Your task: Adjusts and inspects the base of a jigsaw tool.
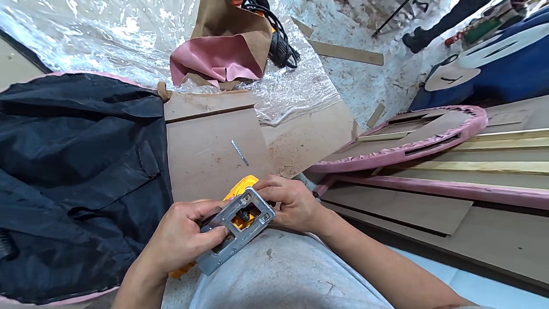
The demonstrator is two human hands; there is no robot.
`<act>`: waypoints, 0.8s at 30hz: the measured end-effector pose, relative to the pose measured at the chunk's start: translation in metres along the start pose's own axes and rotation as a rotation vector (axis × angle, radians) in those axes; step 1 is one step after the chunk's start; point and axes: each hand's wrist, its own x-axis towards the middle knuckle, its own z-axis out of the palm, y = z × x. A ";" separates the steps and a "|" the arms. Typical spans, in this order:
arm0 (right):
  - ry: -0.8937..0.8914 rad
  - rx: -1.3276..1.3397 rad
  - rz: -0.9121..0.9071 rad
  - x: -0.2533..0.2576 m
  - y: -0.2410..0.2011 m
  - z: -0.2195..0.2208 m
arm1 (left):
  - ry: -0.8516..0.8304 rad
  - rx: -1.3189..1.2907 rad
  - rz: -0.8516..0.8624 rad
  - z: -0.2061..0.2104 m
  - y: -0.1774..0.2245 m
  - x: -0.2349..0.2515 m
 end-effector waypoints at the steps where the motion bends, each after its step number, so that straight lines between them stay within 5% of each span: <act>1: 0.000 -0.010 -0.008 0.000 0.000 0.000 | 0.000 0.001 -0.002 0.000 0.000 0.000; 16: 0.083 0.038 -0.038 -0.003 0.002 0.000 | 0.002 -0.011 -0.014 -0.002 -0.001 0.001; 21: 0.185 0.013 0.129 -0.005 0.014 -0.019 | -0.020 0.019 0.022 -0.004 -0.005 -0.002; 24: 0.333 -0.159 0.382 0.000 0.054 -0.059 | -0.077 0.038 0.022 -0.008 -0.001 0.000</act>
